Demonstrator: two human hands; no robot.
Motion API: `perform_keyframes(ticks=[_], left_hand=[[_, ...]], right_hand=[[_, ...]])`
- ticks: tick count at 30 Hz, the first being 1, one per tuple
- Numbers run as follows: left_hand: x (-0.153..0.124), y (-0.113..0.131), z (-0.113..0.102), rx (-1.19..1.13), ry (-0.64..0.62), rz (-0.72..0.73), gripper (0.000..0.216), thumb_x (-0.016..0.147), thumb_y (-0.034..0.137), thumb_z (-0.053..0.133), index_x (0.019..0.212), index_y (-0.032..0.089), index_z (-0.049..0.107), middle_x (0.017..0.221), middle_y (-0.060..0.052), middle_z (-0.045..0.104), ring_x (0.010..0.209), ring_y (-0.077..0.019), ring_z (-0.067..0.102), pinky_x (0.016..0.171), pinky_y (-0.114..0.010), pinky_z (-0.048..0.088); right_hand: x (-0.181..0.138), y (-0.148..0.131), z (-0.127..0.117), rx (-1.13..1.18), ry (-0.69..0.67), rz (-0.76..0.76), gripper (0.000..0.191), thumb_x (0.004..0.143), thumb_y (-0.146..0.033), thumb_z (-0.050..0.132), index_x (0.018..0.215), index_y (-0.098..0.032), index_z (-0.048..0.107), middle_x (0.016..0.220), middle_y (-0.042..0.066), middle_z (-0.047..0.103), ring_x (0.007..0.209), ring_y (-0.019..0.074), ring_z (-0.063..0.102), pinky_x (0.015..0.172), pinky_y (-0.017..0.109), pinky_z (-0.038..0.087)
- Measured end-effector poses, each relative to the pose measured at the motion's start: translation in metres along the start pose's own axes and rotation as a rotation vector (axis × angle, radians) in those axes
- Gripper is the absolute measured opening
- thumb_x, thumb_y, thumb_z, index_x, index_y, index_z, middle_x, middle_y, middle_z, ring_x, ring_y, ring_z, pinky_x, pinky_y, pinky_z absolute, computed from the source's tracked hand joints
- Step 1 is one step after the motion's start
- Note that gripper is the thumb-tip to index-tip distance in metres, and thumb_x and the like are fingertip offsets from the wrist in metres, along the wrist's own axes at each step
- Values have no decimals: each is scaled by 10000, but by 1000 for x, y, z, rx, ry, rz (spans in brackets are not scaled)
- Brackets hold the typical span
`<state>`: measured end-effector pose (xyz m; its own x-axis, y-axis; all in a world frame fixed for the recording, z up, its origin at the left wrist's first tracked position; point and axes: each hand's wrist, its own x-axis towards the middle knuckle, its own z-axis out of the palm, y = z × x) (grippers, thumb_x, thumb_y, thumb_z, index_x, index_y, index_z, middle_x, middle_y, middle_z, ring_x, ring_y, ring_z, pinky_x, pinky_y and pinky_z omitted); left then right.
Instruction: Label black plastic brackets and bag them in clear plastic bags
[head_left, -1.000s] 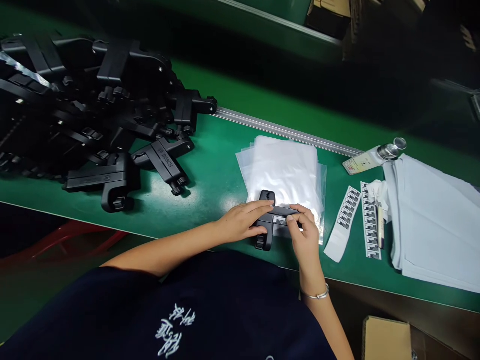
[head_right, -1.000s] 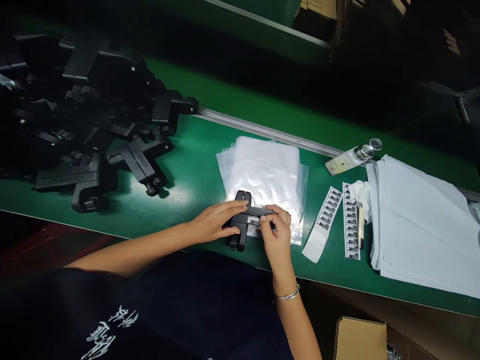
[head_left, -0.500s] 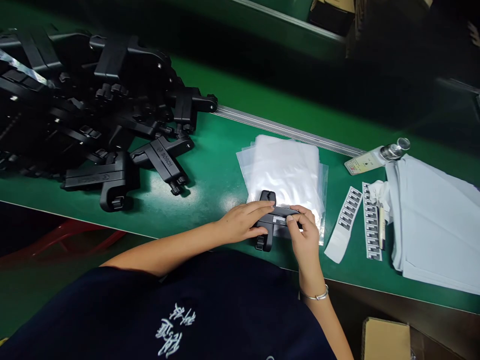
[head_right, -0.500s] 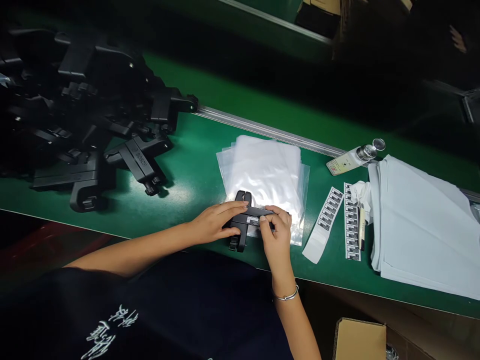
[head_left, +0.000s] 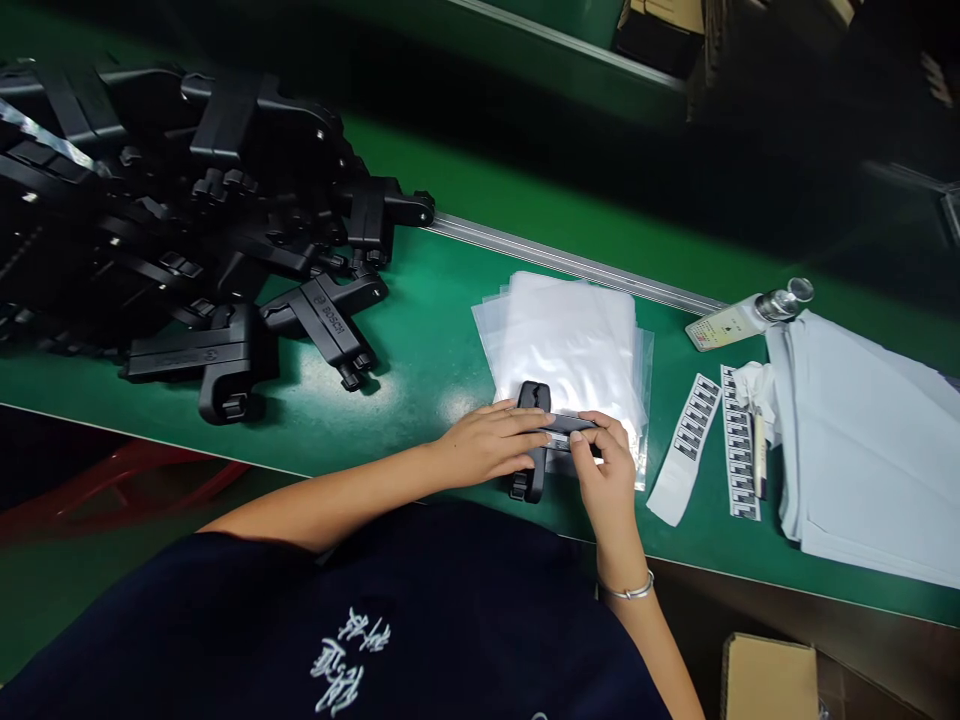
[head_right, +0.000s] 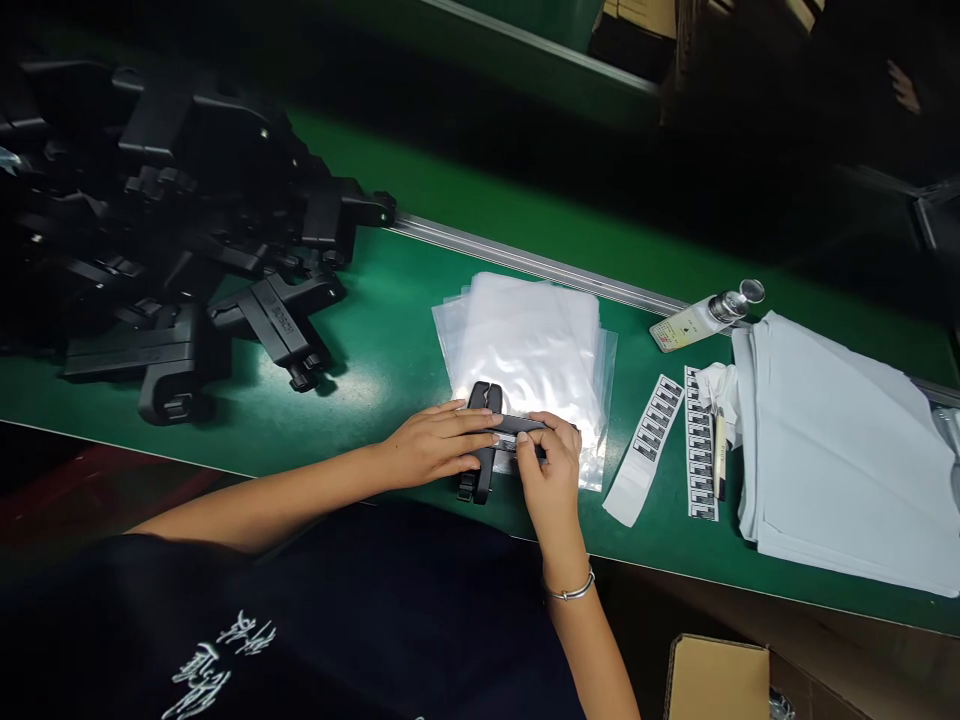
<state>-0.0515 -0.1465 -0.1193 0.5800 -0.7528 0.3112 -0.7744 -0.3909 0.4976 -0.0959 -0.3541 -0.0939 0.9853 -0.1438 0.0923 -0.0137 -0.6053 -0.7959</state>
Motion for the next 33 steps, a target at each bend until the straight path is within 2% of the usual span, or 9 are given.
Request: perform_keyframes(ticks=[7,9,11,13,19,24,27,29,33], left_hand=[[5,1,-8,120,46,158,337,950,299,515,1273,227,580,1285,-60,637,1247,-201,548,1147,-452,279],[6,1,-13,124,24,163,328,953,309,506,1265,245,588,1285,-56,638,1232,-199,558,1142,-456,276],[8,0,-17,116,-15,160,326,958,315,492,1263,258,592,1287,-55,637,1227,-199,557,1132,-456,283],[11,-2,-20,109,-64,158,329,962,322,477,1266,272,592,1286,-53,638,1219,-204,556,1122,-465,284],[38,5,-25,197,-206,221,418,905,468,547,1274,276,589,1171,-67,678,1040,-251,593,1044,-503,339],[40,10,-26,262,-189,291,429,906,477,543,1258,238,595,1115,-76,682,1019,-243,591,1036,-473,358],[12,-2,-31,227,-126,202,341,950,434,473,1220,275,607,1236,-60,646,1143,-246,557,1094,-511,290],[-7,-10,-33,207,-42,30,359,958,422,449,1257,269,575,1312,-85,598,1192,-263,535,1103,-554,269],[-19,-15,-32,68,180,-277,372,967,342,403,1276,176,529,1269,-130,591,1176,-233,550,1010,-435,435]], right_hand=[[-1,6,-11,-15,-20,-28,192,895,-330,536,763,-216,618,1106,97,643,1085,266,570,948,492,444],[0,15,-24,46,-63,-14,180,900,-344,546,1000,-230,643,1225,102,622,1143,267,574,968,484,456],[1,27,-37,50,-148,-26,399,886,-372,582,1269,-263,554,1343,97,567,1232,274,533,1014,490,439],[3,36,-45,-24,-240,-75,536,862,-406,621,1370,-297,488,1383,80,544,1307,285,466,1065,513,397],[6,45,-43,-106,-264,-155,489,865,-431,624,1335,-324,539,1307,63,604,1300,285,467,1064,520,401],[4,45,-45,-102,-261,-180,464,857,-430,637,1299,-316,557,1269,65,621,1271,284,487,1058,518,400],[2,41,-49,-129,-271,-190,453,875,-433,610,1305,-314,538,1270,76,610,1266,287,488,1052,529,395],[2,35,-48,-191,-278,-211,495,874,-439,605,1340,-309,498,1290,87,591,1254,299,493,1060,559,368],[6,17,-39,-327,-325,-269,600,828,-396,659,1376,-269,449,1309,127,566,1209,342,515,1037,611,356]])
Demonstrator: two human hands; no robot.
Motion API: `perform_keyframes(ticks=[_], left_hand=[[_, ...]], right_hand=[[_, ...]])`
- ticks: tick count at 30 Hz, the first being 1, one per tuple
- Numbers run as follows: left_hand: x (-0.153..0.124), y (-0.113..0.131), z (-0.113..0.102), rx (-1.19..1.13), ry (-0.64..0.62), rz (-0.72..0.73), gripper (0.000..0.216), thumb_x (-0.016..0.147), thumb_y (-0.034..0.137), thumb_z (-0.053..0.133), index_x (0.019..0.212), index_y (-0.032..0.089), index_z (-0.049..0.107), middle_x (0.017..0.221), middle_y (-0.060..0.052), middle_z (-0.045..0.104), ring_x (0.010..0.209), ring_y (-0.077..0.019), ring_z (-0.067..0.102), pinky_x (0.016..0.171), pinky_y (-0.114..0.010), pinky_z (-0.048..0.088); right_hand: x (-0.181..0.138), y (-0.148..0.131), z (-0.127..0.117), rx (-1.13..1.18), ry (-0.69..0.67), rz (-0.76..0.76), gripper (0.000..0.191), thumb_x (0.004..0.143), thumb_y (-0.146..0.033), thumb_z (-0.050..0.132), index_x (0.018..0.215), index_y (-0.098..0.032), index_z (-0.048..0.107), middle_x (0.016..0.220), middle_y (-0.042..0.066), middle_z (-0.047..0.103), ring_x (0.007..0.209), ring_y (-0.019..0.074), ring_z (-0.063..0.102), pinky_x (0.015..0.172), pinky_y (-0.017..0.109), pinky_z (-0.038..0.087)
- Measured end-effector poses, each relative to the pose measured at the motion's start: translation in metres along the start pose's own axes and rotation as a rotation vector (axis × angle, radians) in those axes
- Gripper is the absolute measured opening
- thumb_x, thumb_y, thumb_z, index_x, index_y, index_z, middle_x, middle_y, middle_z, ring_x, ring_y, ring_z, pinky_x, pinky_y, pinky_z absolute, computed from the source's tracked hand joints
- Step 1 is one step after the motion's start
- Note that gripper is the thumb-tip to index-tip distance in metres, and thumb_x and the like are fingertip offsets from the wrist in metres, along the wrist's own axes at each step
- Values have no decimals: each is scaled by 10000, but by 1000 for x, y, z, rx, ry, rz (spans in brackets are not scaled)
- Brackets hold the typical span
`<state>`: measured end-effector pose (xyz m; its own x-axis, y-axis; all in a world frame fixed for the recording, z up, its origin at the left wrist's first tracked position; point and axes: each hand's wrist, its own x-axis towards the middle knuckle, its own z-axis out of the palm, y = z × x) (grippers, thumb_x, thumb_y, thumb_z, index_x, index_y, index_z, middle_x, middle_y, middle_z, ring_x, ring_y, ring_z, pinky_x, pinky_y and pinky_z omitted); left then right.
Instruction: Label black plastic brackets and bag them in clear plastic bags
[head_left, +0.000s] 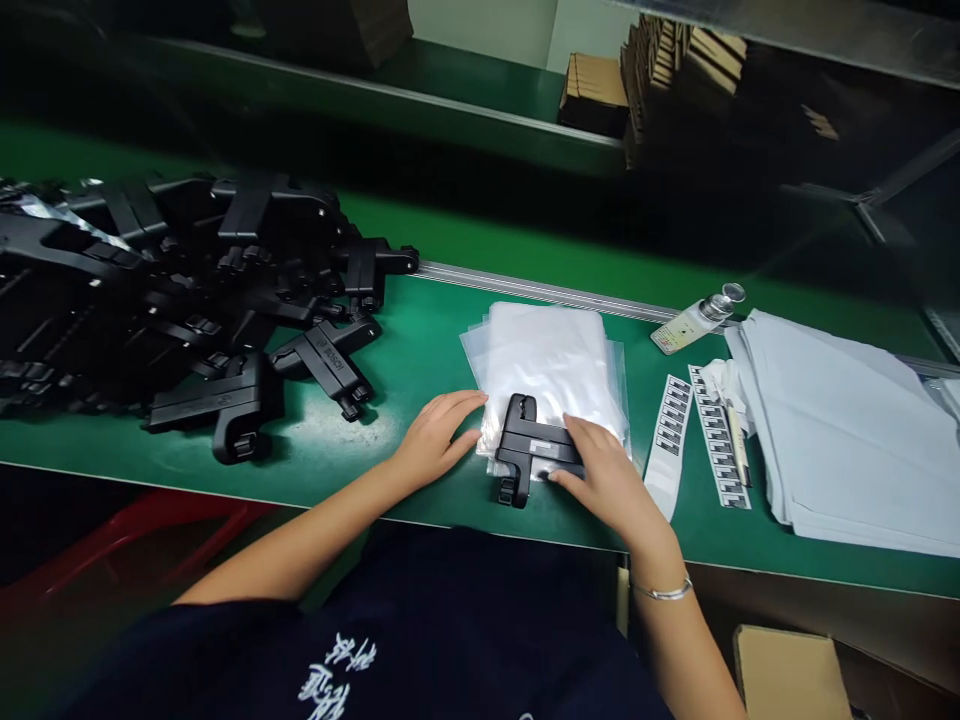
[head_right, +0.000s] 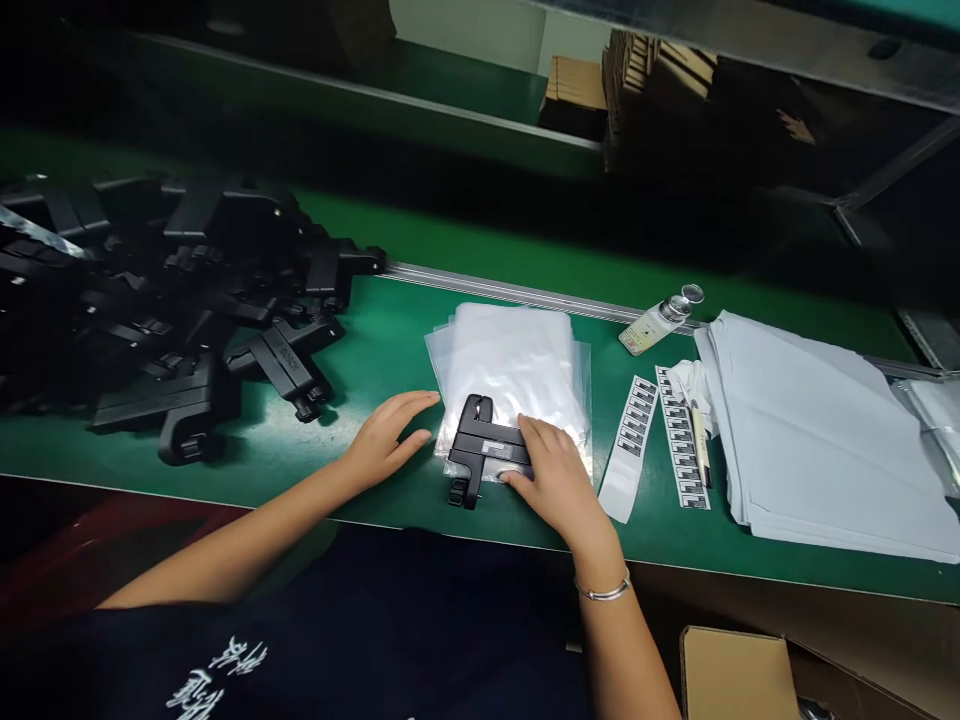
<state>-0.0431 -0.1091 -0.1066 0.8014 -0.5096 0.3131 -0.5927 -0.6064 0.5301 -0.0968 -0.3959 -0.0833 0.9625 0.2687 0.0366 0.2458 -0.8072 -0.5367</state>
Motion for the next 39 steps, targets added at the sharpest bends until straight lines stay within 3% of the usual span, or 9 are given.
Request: perform_keyframes(ticks=[5,12,16,21,26,30,32,36,39], left_hand=[[26,15,-1,-86,55,-147,228,945,263,408,979,173,615,966,-60,639,927,-186,611,810,-315,505],[76,68,41,145,-454,-5,181,903,289,525,1028,188,608,1038,-83,643,998,-249,590,782,-337,482],[92,86,69,231,-612,-4,205,905,294,527,1011,148,624,1047,-129,654,1004,-286,602,736,-342,484],[109,69,57,185,-673,-9,272,945,227,406,933,192,676,1002,-53,707,933,-217,649,736,-282,469],[104,62,27,243,-575,-11,282,942,219,384,1031,205,652,1021,-53,709,909,-217,650,676,-276,445],[90,58,15,402,-549,33,261,934,206,405,895,196,664,926,-61,703,910,-225,636,619,-262,420],[86,51,9,471,-441,-57,262,904,142,397,912,192,654,954,-71,694,930,-230,632,617,-265,425],[81,33,-6,444,-7,-315,326,928,169,289,1088,175,573,1021,-90,669,884,-228,641,641,-290,454],[71,22,-12,440,36,-258,330,930,321,347,1129,133,531,996,-120,653,833,-246,646,607,-300,458]], right_hand=[[-12,-1,5,112,115,-40,379,870,-322,599,1234,-257,516,1170,104,604,1119,292,561,1056,582,340],[-65,30,39,627,618,103,407,799,-351,636,1148,-237,460,1174,105,520,1143,256,533,966,446,450],[-82,33,47,795,711,180,478,762,-355,668,1162,-257,425,1306,120,477,1209,261,509,976,440,435],[-96,35,38,895,728,224,515,731,-348,714,1147,-267,420,1300,115,498,1197,256,526,968,432,436],[-97,36,32,921,747,236,531,691,-347,750,1122,-257,452,1243,107,537,1122,250,566,934,417,459],[-92,29,25,1025,724,330,523,707,-363,738,1141,-244,470,1131,87,589,1017,231,605,876,390,491],[-89,25,19,1060,678,397,509,727,-368,733,1152,-243,482,1075,72,617,956,216,615,837,369,507],[-83,13,6,1135,573,448,450,748,-452,728,1096,-221,560,992,56,648,896,197,612,817,339,517],[-79,2,-2,1270,474,502,464,778,-585,651,1042,-207,599,918,63,661,806,205,621,700,339,550]])
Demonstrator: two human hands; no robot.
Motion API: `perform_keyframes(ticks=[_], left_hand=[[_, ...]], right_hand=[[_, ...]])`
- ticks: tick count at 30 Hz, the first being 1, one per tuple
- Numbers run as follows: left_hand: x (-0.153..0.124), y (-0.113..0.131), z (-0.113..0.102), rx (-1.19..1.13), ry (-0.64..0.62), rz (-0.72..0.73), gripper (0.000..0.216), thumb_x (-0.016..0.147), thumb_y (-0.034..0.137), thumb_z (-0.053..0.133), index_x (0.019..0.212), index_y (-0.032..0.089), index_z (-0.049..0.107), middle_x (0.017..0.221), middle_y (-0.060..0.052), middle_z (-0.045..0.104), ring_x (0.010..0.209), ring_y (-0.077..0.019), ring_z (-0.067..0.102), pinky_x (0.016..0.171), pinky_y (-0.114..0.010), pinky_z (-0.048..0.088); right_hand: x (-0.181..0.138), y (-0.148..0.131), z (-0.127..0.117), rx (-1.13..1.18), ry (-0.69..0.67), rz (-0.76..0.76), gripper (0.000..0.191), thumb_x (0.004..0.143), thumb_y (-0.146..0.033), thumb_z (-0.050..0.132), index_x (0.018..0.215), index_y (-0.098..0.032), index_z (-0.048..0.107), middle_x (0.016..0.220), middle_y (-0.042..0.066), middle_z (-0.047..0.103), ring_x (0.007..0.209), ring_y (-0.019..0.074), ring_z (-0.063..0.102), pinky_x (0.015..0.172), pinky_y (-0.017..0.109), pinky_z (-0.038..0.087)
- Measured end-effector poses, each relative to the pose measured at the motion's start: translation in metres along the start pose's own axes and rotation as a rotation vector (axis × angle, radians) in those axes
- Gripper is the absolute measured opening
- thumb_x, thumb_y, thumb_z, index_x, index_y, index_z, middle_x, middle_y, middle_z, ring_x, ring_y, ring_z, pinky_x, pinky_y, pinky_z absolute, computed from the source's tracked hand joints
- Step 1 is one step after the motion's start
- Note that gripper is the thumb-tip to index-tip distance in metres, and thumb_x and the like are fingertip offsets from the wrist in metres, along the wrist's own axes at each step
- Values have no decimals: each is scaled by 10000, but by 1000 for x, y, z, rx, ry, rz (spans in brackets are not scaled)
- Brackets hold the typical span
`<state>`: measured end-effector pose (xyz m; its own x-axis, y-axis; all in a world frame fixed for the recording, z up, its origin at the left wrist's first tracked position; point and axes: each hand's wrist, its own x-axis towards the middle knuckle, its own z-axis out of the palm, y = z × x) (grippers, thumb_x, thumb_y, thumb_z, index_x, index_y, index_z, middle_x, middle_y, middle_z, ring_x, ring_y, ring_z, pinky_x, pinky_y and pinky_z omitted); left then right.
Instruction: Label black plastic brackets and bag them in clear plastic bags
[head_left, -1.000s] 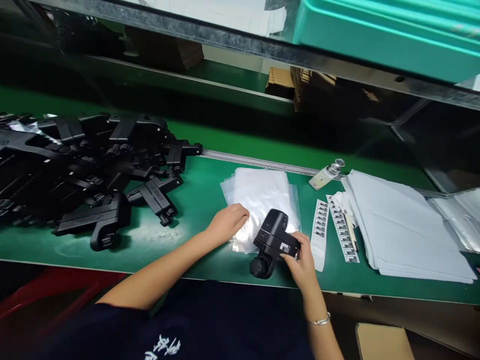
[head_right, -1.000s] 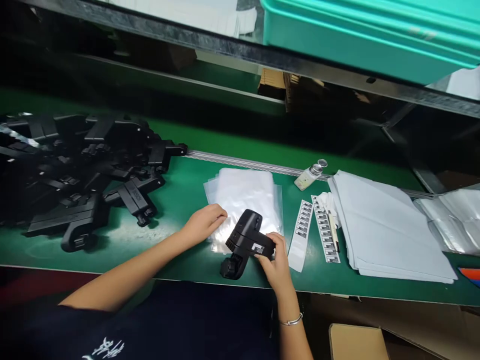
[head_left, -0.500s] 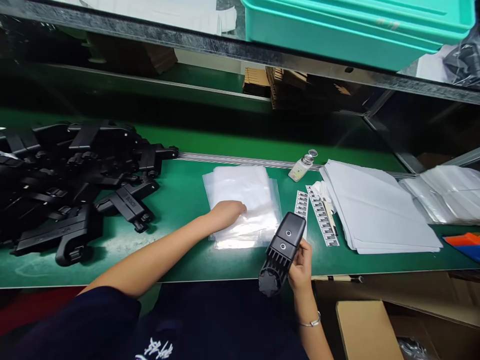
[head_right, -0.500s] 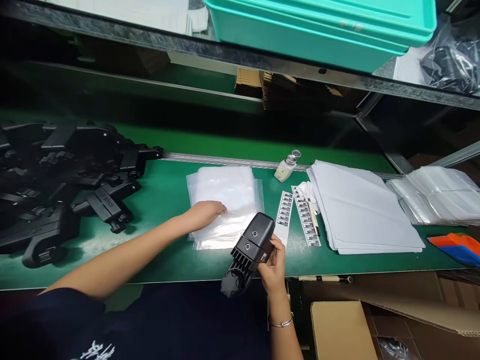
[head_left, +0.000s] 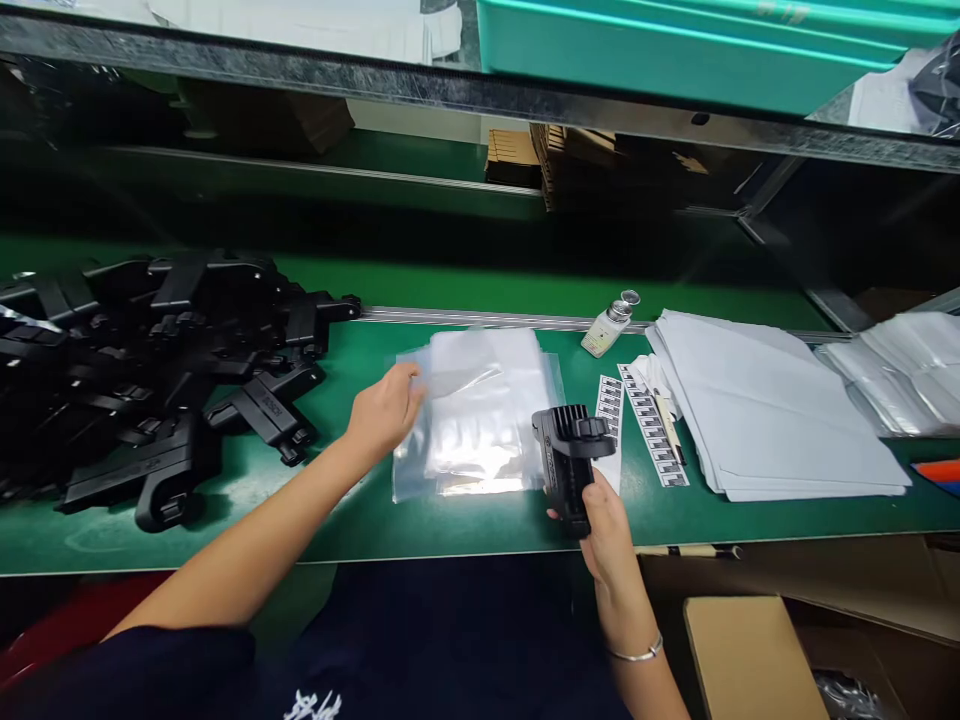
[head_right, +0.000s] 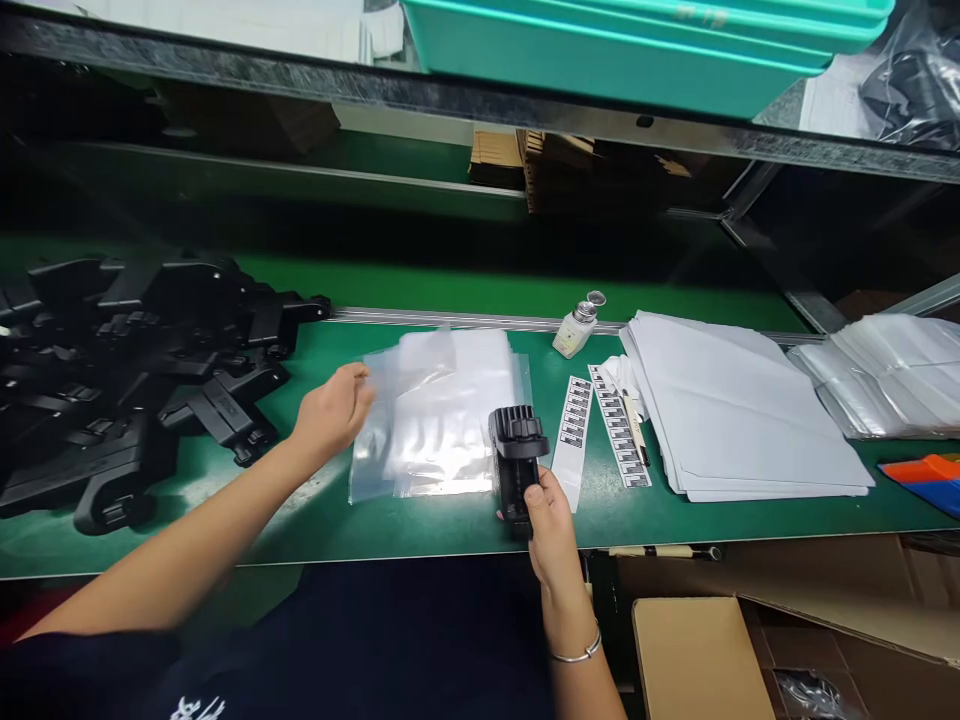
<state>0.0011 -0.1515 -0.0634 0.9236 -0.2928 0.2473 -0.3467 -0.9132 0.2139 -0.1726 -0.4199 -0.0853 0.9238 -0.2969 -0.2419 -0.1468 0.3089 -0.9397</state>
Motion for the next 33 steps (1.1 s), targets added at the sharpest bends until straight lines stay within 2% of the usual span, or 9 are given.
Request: perform_keyframes(ticks=[3,8,12,14,17,22,26,30,33], left_hand=[[-15,-10,4,45,-124,195,349,895,369,443,1128,128,542,965,-121,655,808,-242,650,576,-291,457],[-31,-24,-1,30,-295,440,301,900,160,369,1011,199,647,1042,-86,676,975,-219,631,699,-280,489],[-36,-21,-11,178,-359,239,295,928,206,377,915,199,672,844,-68,666,829,-220,636,558,-267,430],[-41,-13,-11,183,-374,162,256,938,300,417,951,189,647,881,-73,660,851,-228,632,546,-265,426],[-49,-6,-1,120,-450,179,261,890,395,517,986,170,607,988,-105,651,925,-262,619,600,-294,464],[-41,-24,13,-108,-611,182,289,930,267,357,914,185,634,961,-84,692,894,-225,650,756,-312,490],[-24,-39,1,-140,-669,129,312,885,167,362,959,184,665,993,-82,719,935,-234,668,768,-306,488],[-20,-30,-14,146,-549,23,301,906,185,354,966,153,648,874,-116,703,791,-270,674,587,-294,450],[-27,-21,-17,172,-386,37,341,952,294,343,909,144,646,904,-133,679,889,-284,656,607,-289,458]], right_hand=[[-3,-6,7,56,-1,97,473,787,-622,619,994,-197,621,828,62,663,708,203,618,559,322,549],[-4,-9,11,65,18,98,465,755,-605,670,976,-197,635,806,43,651,686,181,602,527,288,548],[-4,-12,14,46,8,94,459,751,-592,683,996,-207,628,831,39,654,716,181,606,539,282,556],[-4,-13,16,39,4,97,471,750,-596,682,1008,-207,620,850,45,665,729,188,618,545,288,561],[-5,-12,19,14,7,106,517,748,-619,667,1047,-200,610,901,66,685,757,207,644,551,302,570],[-8,-12,22,-24,-5,128,567,776,-669,595,1036,-166,626,859,95,698,784,239,667,566,329,579],[-9,-14,25,8,-28,131,547,766,-654,623,1032,-177,628,861,90,693,819,245,665,594,336,583],[-8,-13,27,2,-33,121,528,759,-629,650,1053,-192,611,886,81,679,815,236,651,625,345,576],[-7,-10,23,-85,-14,61,531,764,-623,642,1065,-188,598,903,81,669,815,233,636,662,355,558]])
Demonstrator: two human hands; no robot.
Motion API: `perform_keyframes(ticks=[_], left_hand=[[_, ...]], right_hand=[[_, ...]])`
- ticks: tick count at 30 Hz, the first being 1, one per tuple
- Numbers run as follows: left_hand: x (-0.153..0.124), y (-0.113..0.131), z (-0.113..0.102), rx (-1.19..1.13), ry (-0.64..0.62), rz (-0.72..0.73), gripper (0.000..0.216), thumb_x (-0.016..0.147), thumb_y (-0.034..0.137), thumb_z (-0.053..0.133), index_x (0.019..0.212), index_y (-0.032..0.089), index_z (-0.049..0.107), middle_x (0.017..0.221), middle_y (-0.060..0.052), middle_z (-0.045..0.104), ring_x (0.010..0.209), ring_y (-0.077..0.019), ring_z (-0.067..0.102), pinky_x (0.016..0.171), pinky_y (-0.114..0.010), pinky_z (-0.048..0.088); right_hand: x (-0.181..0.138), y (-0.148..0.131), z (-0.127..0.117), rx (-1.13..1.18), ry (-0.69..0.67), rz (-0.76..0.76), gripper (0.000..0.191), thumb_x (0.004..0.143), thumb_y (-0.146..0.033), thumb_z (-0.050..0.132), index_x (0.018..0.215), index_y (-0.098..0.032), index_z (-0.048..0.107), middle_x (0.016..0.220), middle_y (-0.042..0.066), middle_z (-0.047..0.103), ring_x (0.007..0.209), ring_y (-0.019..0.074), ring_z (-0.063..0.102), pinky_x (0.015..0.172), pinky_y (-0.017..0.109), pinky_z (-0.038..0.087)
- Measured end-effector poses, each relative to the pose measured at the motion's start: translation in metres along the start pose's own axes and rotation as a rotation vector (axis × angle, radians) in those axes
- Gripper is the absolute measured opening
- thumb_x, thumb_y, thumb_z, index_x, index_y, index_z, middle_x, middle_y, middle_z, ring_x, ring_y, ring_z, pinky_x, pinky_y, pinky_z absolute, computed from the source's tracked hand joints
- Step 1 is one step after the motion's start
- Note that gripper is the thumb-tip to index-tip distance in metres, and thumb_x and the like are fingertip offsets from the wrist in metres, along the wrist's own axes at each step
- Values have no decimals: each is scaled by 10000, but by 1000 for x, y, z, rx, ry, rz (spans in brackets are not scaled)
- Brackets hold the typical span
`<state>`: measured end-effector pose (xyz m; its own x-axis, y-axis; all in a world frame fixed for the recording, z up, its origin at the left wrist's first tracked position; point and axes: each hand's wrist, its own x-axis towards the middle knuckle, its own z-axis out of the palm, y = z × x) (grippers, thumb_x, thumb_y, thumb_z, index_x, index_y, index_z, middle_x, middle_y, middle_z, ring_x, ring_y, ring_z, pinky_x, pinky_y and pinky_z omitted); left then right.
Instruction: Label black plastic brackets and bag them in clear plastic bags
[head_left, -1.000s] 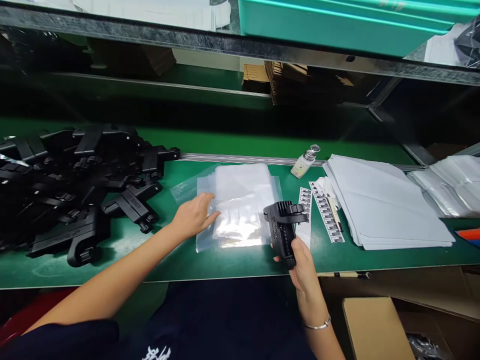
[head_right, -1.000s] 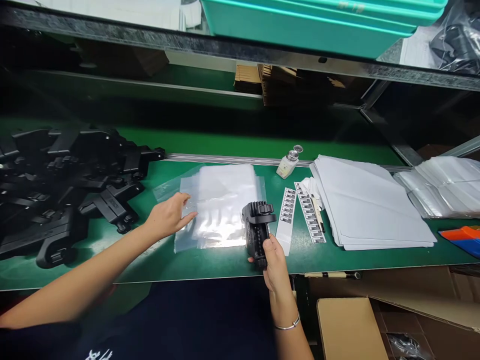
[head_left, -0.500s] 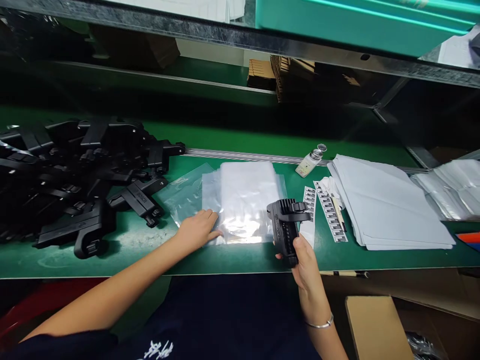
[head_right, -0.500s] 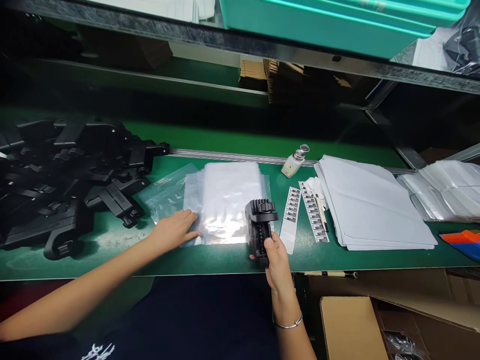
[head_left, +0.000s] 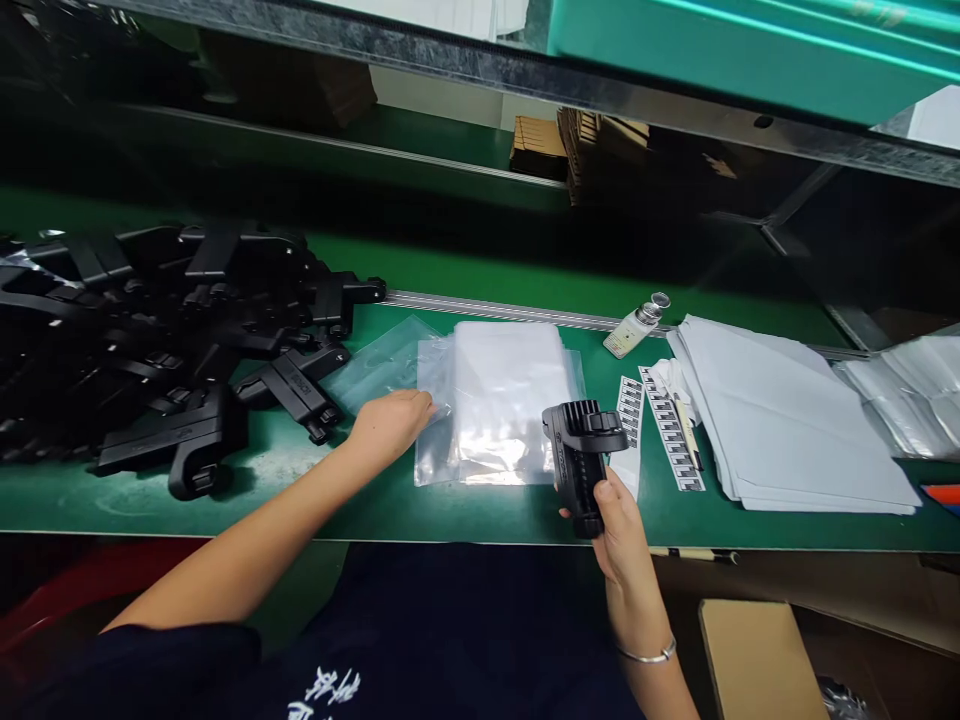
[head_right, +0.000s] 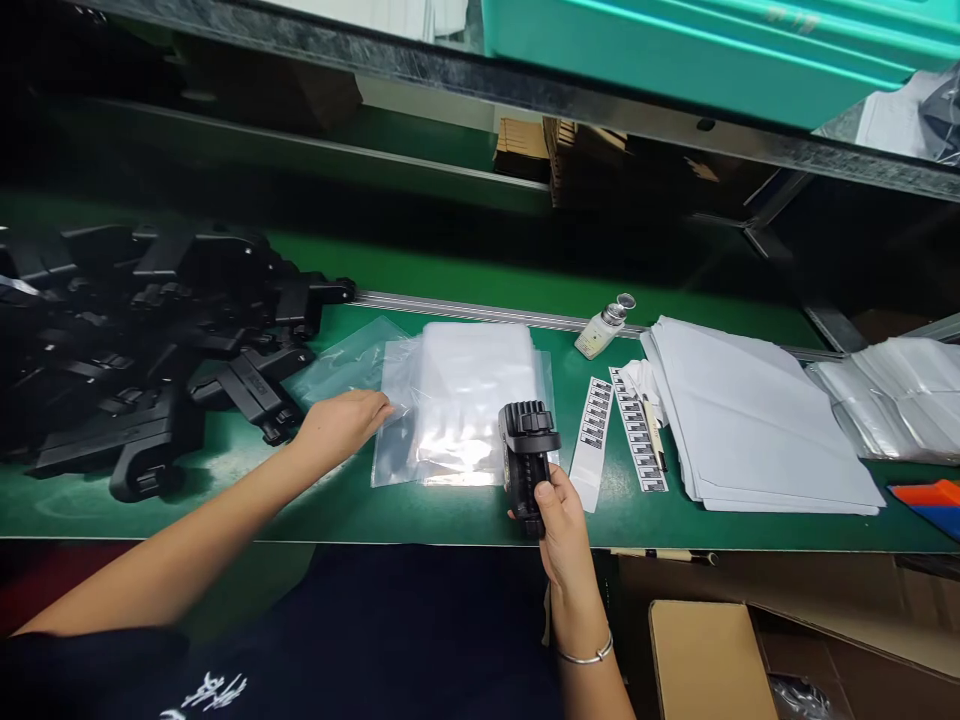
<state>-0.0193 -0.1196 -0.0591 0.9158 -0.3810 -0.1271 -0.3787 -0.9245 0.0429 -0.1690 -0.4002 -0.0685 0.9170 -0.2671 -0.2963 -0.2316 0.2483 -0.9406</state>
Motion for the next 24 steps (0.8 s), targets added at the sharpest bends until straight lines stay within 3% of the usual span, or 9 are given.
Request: perform_keyframes(ticks=[2,5,10,12,14,18,21,24], left_hand=[[-4,3,3,-59,16,35,323,945,298,367,885,147,646,916,-128,670,912,-270,645,636,-283,463],[-6,5,8,-320,-111,139,231,891,219,419,884,164,643,870,-71,683,811,-210,646,656,-261,456],[-6,7,15,-749,-242,248,204,831,190,459,786,176,658,769,-19,690,754,-174,637,680,-242,463],[-9,5,18,-790,-214,268,237,851,198,437,776,177,661,792,-29,693,782,-180,638,724,-259,474],[-14,3,19,-784,-132,254,257,882,224,418,818,182,663,863,-42,698,840,-189,638,781,-280,476],[-16,0,19,-627,-102,169,290,925,251,368,1114,196,580,939,-53,684,855,-209,635,769,-309,471],[-5,-2,22,-521,-180,142,314,923,214,331,1200,195,480,893,-52,650,799,-217,618,721,-315,449],[3,-8,29,-743,-220,237,235,911,213,335,1121,200,439,770,2,571,731,-176,562,706,-285,430]], right_hand=[[1,1,-3,-109,10,-96,499,777,-593,642,1068,-192,592,929,75,664,836,227,624,708,348,536],[3,-4,2,-300,-75,-220,429,773,-517,674,1063,-213,586,952,58,661,877,224,610,759,321,496],[11,-12,38,-598,-489,-150,383,724,-409,724,1045,-238,601,931,13,662,846,212,607,737,294,457],[17,-10,48,-668,-559,-99,339,745,-392,696,1031,-238,599,903,1,661,824,205,605,719,292,451],[22,-6,52,-737,-526,-80,304,773,-392,659,1027,-237,592,897,1,659,814,205,605,704,294,451],[28,-7,50,-993,-435,-113,349,763,-410,666,1067,-260,583,904,2,665,760,210,603,671,310,445],[32,-13,53,-1043,-555,-160,396,747,-424,690,1098,-271,587,952,8,672,785,216,606,684,314,449],[43,-13,58,-964,-679,-180,414,727,-440,716,1084,-261,605,969,11,675,820,219,611,708,310,458]])
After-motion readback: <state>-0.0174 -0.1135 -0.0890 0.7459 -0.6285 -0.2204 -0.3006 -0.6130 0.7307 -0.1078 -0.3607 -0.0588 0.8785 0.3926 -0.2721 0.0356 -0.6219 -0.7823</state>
